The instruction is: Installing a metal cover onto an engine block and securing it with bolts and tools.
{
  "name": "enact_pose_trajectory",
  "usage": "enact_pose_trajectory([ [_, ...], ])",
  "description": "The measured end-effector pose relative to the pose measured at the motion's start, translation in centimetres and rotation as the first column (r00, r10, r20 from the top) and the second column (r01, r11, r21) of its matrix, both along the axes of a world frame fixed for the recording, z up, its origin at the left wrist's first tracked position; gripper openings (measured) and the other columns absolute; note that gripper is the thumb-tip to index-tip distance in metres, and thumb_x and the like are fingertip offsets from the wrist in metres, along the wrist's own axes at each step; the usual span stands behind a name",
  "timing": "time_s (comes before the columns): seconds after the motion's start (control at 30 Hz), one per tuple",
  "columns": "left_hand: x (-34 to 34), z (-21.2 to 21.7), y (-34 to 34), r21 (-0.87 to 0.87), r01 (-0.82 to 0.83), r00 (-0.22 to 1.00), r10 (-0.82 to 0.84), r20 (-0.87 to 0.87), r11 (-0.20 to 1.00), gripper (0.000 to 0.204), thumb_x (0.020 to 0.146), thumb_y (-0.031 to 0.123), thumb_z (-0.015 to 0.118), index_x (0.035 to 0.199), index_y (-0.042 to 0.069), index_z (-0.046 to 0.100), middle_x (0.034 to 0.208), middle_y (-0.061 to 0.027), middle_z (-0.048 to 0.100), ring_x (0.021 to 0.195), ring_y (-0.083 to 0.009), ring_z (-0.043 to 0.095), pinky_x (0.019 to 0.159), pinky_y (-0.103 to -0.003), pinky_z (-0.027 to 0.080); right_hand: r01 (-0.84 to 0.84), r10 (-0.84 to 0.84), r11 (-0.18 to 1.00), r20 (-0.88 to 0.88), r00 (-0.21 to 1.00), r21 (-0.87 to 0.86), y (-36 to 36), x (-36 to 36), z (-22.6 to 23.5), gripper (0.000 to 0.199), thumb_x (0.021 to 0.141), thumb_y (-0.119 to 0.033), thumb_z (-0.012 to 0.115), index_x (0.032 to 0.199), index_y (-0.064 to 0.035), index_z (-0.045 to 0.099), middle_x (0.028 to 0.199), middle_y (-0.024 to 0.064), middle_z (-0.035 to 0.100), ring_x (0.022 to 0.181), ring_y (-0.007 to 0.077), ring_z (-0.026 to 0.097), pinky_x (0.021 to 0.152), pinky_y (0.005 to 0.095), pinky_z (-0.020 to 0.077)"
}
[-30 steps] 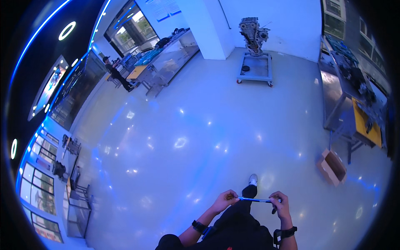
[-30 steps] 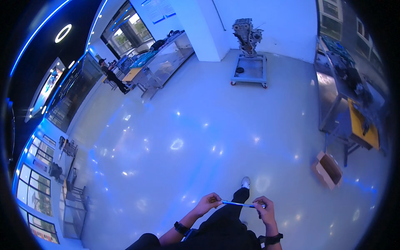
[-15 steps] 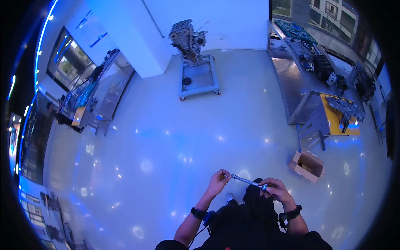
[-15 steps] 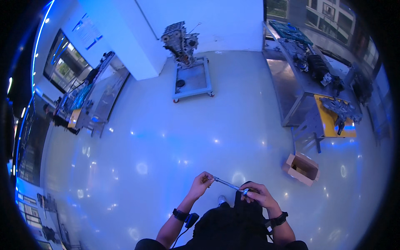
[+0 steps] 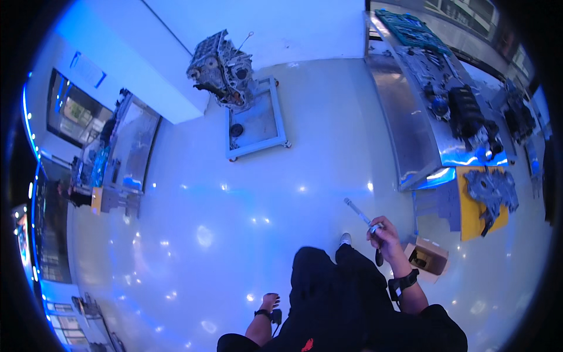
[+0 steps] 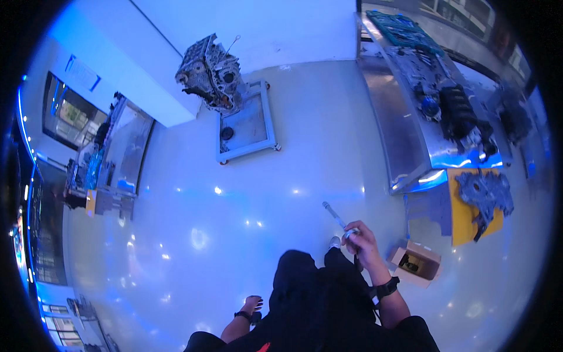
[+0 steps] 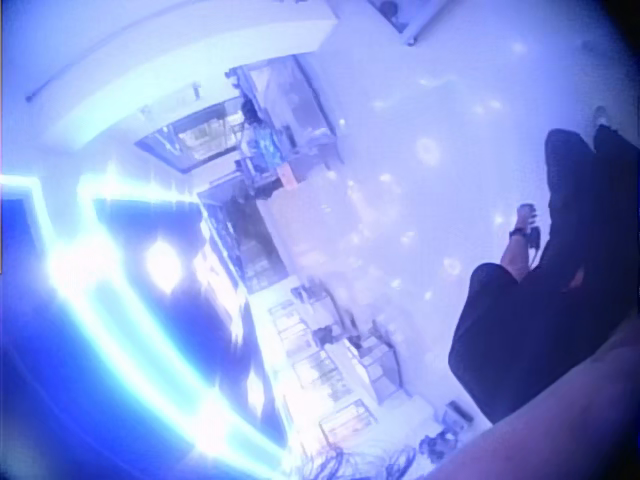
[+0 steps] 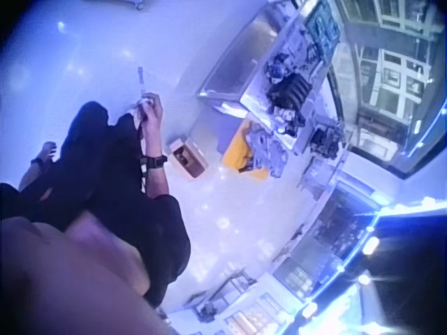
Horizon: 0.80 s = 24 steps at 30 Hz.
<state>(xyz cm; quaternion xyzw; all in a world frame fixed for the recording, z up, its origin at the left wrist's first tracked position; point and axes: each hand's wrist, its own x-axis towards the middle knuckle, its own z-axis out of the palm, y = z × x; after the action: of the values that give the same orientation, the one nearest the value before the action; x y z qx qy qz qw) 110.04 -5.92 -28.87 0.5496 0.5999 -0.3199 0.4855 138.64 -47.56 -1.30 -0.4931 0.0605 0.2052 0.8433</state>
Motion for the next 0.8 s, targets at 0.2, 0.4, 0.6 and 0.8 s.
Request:
enact_pose_trajectory([
  [0.2, 3.0, 2.8, -2.8, -0.025, -0.109, 0.992, 0.111, 0.066, 0.994, 0.019, 0.087, 0.016, 0.054, 0.103, 0.007, 0.058, 0.091, -0.0079, 0.065, 0.074, -0.0212, 0.062, 0.065, -0.038, 0.049, -0.064, 0.071, 0.99, -0.048, 0.996, 0.128, 1.1, 14.3, 0.5, 0.019, 0.09, -0.028, 0.051, 0.09, -0.01, 0.044, 0.056, 0.0015, 0.039, 0.042, 0.0075, 0.031, 0.04, 0.0206, 0.0243],
  [0.4, 19.5, 1.4, -2.1, -0.133, 0.016, 0.998, -0.008, 0.058, 0.991, 0.02, 0.088, 0.019, 0.052, 0.102, 0.007, 0.06, 0.089, -0.0062, 0.064, 0.077, -0.0208, 0.062, 0.067, -0.035, 0.048, -0.085, 0.085, 0.996, -0.065, 0.994, 0.0, 8.7, 26.1, -1.1, 0.016, 0.09, -0.024, 0.05, 0.086, -0.0105, 0.042, 0.052, -0.0007, 0.036, 0.039, 0.007, 0.03, 0.038, 0.0207, 0.0232],
  [0.6, 42.4, -0.2, 8.5, -0.072, -0.041, 0.851, 0.073, 0.521, 0.997, 0.016, 0.087, 0.015, 0.052, 0.095, 0.003, 0.059, 0.081, -0.0067, 0.063, 0.065, -0.0146, 0.059, 0.053, -0.028, 0.047, -0.108, 0.107, 0.994, -0.069, 0.992, -0.009, 16.4, 37.3, 1.6, 0.015, 0.09, -0.02, 0.051, 0.082, -0.0086, 0.044, 0.051, -0.0023, 0.036, 0.039, 0.006, 0.029, 0.039, 0.0209, 0.023],
  [0.8, 61.3, 6.3, 16.5, 0.063, -0.153, 0.672, 0.057, 0.738, 0.986, 0.016, 0.089, 0.018, 0.055, 0.097, 0.005, 0.057, 0.085, -0.0058, 0.062, 0.071, -0.0138, 0.059, 0.06, -0.027, 0.048, -0.212, 0.285, 0.895, 0.137, 0.949, -0.393, 21.1, 47.1, 4.1, 0.017, 0.08, -0.017, 0.057, 0.088, -0.0018, 0.055, 0.052, -0.0047, 0.036, 0.042, 0.0033, 0.031, 0.041, 0.0226, 0.0206],
])
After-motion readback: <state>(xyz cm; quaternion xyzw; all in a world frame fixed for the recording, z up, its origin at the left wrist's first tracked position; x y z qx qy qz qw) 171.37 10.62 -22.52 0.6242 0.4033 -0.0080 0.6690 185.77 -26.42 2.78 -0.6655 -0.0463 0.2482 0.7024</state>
